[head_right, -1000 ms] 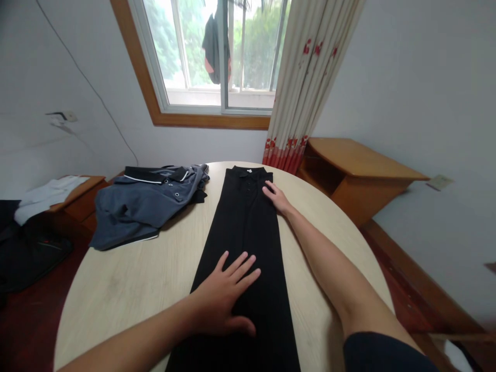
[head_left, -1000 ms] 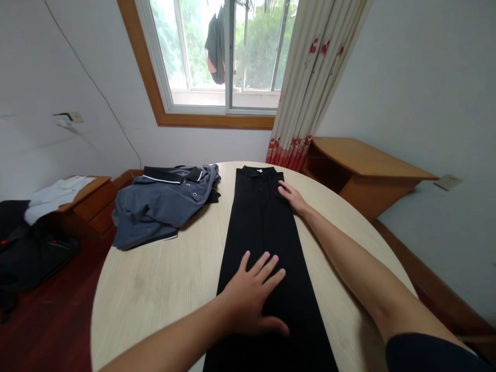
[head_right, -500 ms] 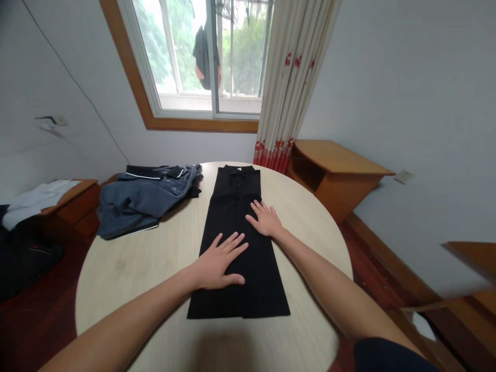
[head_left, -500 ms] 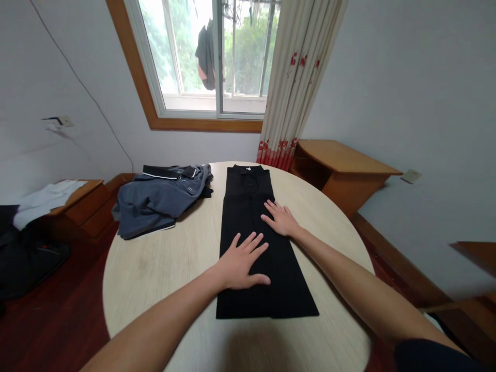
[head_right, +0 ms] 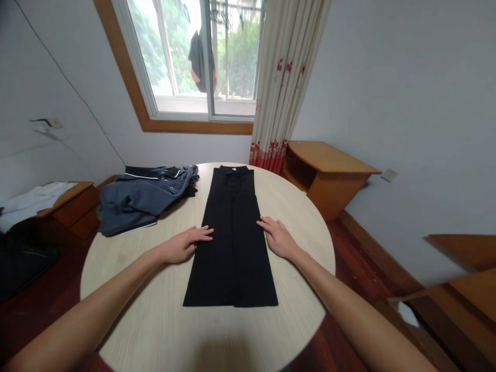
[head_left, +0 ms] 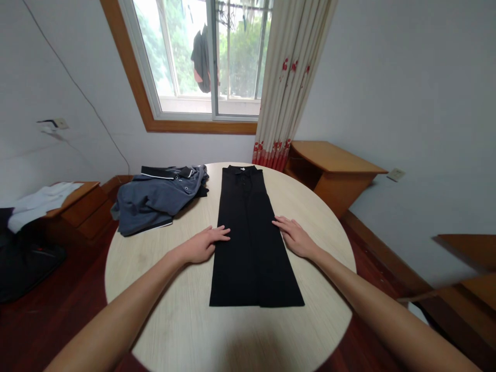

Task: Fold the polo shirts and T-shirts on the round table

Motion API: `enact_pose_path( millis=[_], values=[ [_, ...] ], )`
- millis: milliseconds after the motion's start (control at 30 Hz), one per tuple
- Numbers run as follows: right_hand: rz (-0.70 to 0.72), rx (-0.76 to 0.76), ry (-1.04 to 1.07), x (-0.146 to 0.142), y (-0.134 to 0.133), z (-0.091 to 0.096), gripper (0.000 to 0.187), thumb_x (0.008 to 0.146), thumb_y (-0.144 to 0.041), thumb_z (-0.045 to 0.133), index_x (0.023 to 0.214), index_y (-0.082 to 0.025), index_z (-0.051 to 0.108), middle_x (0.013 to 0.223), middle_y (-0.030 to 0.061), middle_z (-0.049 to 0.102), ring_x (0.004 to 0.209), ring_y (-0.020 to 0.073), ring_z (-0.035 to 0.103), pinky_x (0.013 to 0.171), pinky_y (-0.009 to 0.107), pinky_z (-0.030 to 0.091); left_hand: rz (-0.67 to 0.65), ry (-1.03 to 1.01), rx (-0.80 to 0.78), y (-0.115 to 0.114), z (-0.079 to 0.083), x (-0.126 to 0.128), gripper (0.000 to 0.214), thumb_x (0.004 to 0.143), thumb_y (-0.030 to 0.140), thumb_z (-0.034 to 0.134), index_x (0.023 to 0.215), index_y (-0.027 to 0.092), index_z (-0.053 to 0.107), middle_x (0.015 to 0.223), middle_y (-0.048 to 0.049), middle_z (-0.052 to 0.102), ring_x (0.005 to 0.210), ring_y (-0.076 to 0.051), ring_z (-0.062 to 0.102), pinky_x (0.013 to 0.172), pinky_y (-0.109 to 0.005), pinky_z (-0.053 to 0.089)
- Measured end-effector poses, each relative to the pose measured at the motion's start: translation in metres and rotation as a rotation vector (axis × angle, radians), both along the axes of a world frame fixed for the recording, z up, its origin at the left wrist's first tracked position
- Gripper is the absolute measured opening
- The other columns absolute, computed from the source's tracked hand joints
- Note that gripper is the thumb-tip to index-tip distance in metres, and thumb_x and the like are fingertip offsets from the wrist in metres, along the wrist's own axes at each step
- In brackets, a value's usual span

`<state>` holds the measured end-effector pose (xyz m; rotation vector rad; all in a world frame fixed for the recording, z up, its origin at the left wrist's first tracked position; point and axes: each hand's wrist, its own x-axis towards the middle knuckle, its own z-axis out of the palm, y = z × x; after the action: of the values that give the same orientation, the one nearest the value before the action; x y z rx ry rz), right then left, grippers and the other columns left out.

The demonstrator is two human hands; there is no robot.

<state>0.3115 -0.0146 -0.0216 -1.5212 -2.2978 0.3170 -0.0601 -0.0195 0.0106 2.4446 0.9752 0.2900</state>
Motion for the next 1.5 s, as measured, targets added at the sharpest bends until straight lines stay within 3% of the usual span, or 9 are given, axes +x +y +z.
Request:
enact_pose_path(
  millis=[233, 400, 567, 700, 800, 1033, 1167, 1367, 1500],
  values=[
    [0.223, -0.052, 0.116, 0.005, -0.042, 0.017, 0.034, 0.093, -0.031, 0.055, 0.120, -0.030, 0.074, 0.153, 0.0078, 0.049, 0.148, 0.0327, 0.034, 0.120, 0.064, 0.018, -0.040, -0.076, 0.049, -0.029, -0.002, -0.005, 0.031, 0.089, 0.019, 0.055, 0.114, 0.024, 0.074, 0.142, -0.0078, 0.061, 0.142, -0.027, 0.046, 0.121, -0.056, 0.024],
    [0.340, -0.076, 0.205, -0.001, -0.071, 0.022, 0.022, 0.093, -0.037, 0.061, 0.100, -0.029, 0.079, 0.131, 0.0107, 0.067, 0.129, 0.0316, 0.058, 0.118, 0.063, 0.025, -0.099, -0.111, 0.053, -0.061, -0.001, 0.001, 0.026, 0.091, 0.021, 0.054, 0.104, 0.026, 0.076, 0.126, -0.0051, 0.072, 0.132, -0.025, 0.057, 0.116, -0.049, 0.037],
    [0.472, -0.333, 0.370, 0.000, -0.092, 0.058, 0.031, 0.097, -0.046, 0.056, 0.097, -0.025, 0.078, 0.106, 0.0101, 0.075, 0.106, 0.0241, 0.069, 0.100, 0.044, 0.050, -0.219, -0.186, -0.096, -0.085, 0.035, -0.003, 0.029, 0.095, 0.025, 0.050, 0.104, 0.025, 0.077, 0.107, -0.0052, 0.078, 0.106, -0.023, 0.071, 0.103, -0.042, 0.049],
    [0.463, -0.547, 0.491, 0.001, -0.060, 0.101, 0.042, 0.089, -0.058, 0.064, 0.091, -0.018, 0.077, 0.089, 0.0094, 0.075, 0.083, 0.0207, 0.069, 0.078, 0.033, 0.054, -0.068, -0.351, -0.291, -0.055, 0.083, 0.002, 0.029, 0.090, 0.044, 0.062, 0.091, 0.020, 0.078, 0.090, -0.0083, 0.078, 0.083, -0.024, 0.072, 0.078, -0.034, 0.056],
    [0.184, -0.425, 0.794, -0.008, -0.006, 0.108, 0.044, 0.075, -0.061, 0.075, 0.080, -0.018, 0.069, 0.074, 0.0038, 0.067, 0.065, 0.0153, 0.059, 0.063, 0.027, 0.048, 0.250, -0.700, -0.262, 0.003, 0.097, 0.017, 0.038, 0.075, 0.053, 0.076, 0.085, 0.016, 0.073, 0.076, -0.0059, 0.072, 0.074, -0.020, 0.066, 0.069, -0.030, 0.052],
    [-0.383, -0.531, 0.869, -0.032, 0.052, 0.061, 0.034, 0.083, -0.043, 0.071, 0.105, -0.019, 0.060, 0.080, 0.0062, 0.067, 0.066, 0.0180, 0.060, 0.057, 0.028, 0.047, 0.797, -0.834, -0.586, 0.070, 0.029, 0.037, 0.039, 0.078, 0.037, 0.080, 0.103, 0.016, 0.058, 0.076, -0.0001, 0.062, 0.053, -0.008, 0.054, 0.051, -0.021, 0.040],
    [-0.341, -0.446, 0.801, -0.024, 0.032, 0.046, 0.054, 0.084, -0.037, 0.071, 0.130, -0.020, 0.048, 0.073, -0.0015, 0.057, 0.062, 0.0156, 0.055, 0.055, 0.026, 0.045, 0.706, -0.685, -0.617, 0.046, -0.005, 0.028, 0.065, 0.072, 0.038, 0.085, 0.123, 0.018, 0.050, 0.061, 0.0085, 0.052, 0.043, -0.008, 0.045, 0.044, -0.020, 0.032],
    [-0.217, -0.411, 0.647, -0.021, 0.009, 0.040, 0.025, 0.075, -0.020, 0.071, 0.095, -0.022, 0.056, 0.066, -0.0062, 0.048, 0.057, 0.0111, 0.049, 0.050, 0.022, 0.039, 0.607, -0.506, -0.450, 0.006, -0.015, 0.023, 0.059, 0.071, 0.034, 0.081, 0.121, 0.021, 0.051, 0.060, 0.0120, 0.044, 0.046, -0.009, 0.048, 0.043, -0.019, 0.033],
    [-0.041, -0.772, 0.546, -0.011, -0.011, 0.049, 0.022, 0.072, -0.026, 0.077, 0.084, -0.019, 0.059, 0.063, -0.0042, 0.055, 0.052, 0.0111, 0.055, 0.047, 0.022, 0.044, 0.495, -0.374, -0.725, -0.027, -0.005, 0.005, 0.061, 0.066, 0.038, 0.085, 0.111, 0.023, 0.048, 0.061, 0.0135, 0.045, 0.041, -0.009, 0.052, 0.041, -0.020, 0.035]
  ],
)
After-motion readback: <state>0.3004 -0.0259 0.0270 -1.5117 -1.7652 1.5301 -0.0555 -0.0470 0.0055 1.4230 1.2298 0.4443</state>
